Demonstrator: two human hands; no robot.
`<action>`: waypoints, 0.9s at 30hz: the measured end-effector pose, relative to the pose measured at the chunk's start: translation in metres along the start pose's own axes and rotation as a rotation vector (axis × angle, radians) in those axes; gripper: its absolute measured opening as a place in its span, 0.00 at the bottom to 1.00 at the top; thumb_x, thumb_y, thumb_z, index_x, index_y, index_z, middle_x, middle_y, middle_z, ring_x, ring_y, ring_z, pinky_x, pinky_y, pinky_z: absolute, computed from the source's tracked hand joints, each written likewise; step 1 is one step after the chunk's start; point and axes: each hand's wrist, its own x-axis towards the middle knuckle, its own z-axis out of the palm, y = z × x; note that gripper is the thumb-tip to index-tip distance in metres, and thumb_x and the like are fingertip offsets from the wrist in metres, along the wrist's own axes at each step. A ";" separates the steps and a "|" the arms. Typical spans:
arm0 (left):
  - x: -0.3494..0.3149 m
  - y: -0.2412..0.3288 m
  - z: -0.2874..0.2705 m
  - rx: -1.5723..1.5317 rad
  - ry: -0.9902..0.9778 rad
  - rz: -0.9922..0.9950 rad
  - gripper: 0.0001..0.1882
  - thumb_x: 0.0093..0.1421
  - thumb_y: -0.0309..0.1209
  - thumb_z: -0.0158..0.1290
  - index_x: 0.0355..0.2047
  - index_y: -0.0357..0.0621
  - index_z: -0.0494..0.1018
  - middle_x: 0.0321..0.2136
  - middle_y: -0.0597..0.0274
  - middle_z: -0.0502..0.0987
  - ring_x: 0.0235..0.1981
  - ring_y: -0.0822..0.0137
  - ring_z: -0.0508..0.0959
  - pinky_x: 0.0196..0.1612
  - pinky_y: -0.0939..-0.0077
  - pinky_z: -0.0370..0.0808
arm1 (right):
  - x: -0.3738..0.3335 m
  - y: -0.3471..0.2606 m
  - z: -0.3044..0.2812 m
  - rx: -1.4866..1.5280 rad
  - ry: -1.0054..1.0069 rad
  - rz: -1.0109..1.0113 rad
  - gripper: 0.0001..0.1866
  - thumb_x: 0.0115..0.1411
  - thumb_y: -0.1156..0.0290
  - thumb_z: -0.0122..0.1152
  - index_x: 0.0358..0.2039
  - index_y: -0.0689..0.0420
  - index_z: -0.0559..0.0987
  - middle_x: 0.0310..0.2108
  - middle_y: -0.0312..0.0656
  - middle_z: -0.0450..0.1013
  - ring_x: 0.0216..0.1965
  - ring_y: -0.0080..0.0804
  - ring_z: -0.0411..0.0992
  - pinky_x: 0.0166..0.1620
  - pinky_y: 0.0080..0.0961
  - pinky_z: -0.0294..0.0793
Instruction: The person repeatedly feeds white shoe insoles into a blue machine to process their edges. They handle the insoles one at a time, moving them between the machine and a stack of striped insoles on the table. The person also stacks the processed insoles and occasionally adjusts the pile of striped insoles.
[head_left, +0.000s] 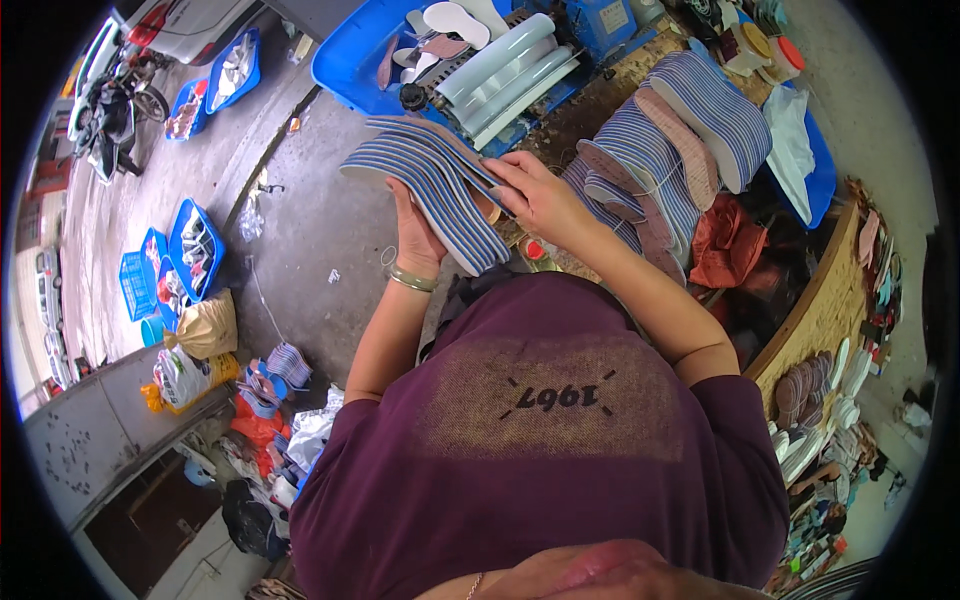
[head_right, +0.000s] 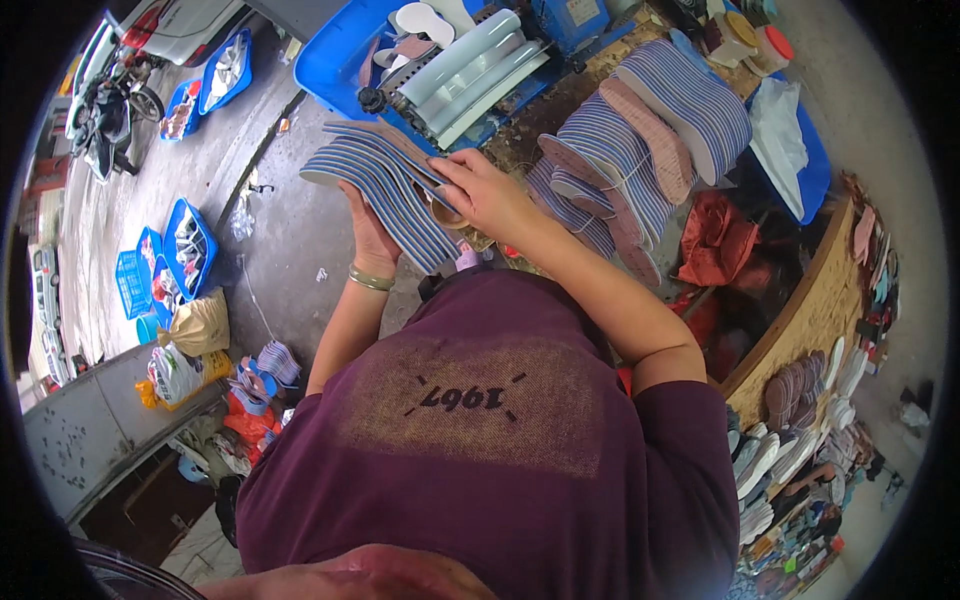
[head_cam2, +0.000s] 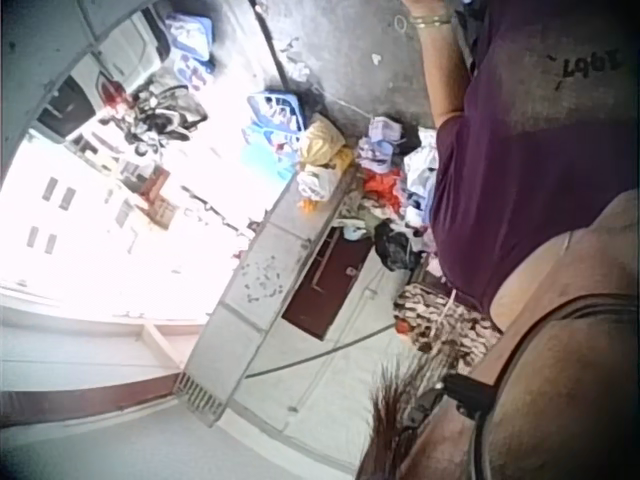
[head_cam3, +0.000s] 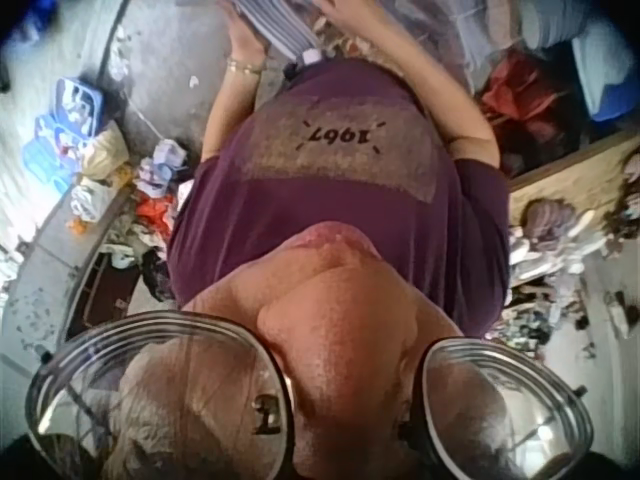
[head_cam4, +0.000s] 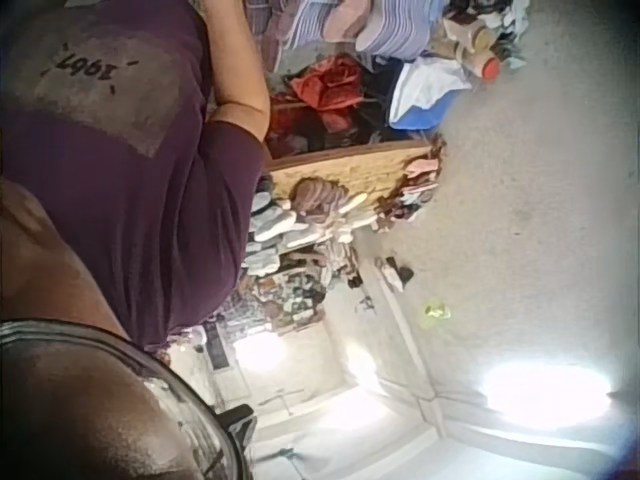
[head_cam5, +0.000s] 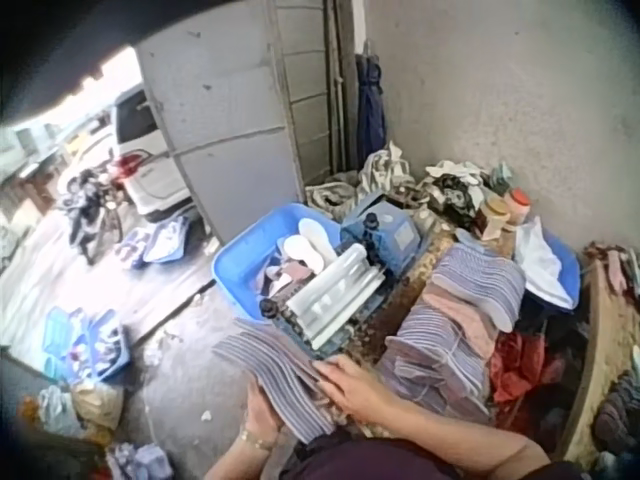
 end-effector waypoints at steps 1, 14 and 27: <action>-0.001 0.002 0.001 -0.035 -0.003 -0.043 0.45 0.53 0.68 0.44 0.59 0.45 0.61 0.49 0.55 0.73 0.50 0.56 0.74 0.51 0.60 0.74 | -0.001 0.002 -0.002 -0.001 -0.021 0.011 0.18 0.63 0.66 0.51 0.53 0.56 0.71 0.42 0.46 0.68 0.41 0.44 0.71 0.43 0.31 0.72; -0.025 -0.005 0.008 0.021 0.007 -0.074 0.46 0.52 0.69 0.45 0.58 0.46 0.61 0.47 0.56 0.74 0.44 0.54 0.77 0.42 0.50 0.79 | 0.027 0.081 -0.078 0.425 0.165 0.793 0.18 0.68 0.70 0.36 0.54 0.64 0.66 0.37 0.49 0.75 0.23 0.29 0.76 0.20 0.18 0.73; -0.029 -0.013 0.012 -0.033 -0.013 -0.060 0.42 0.54 0.64 0.48 0.59 0.46 0.60 0.51 0.57 0.72 0.49 0.55 0.75 0.46 0.48 0.77 | 0.037 0.089 -0.052 -0.177 0.181 0.248 0.27 0.60 0.67 0.56 0.57 0.66 0.64 0.49 0.50 0.72 0.50 0.37 0.72 0.51 0.28 0.70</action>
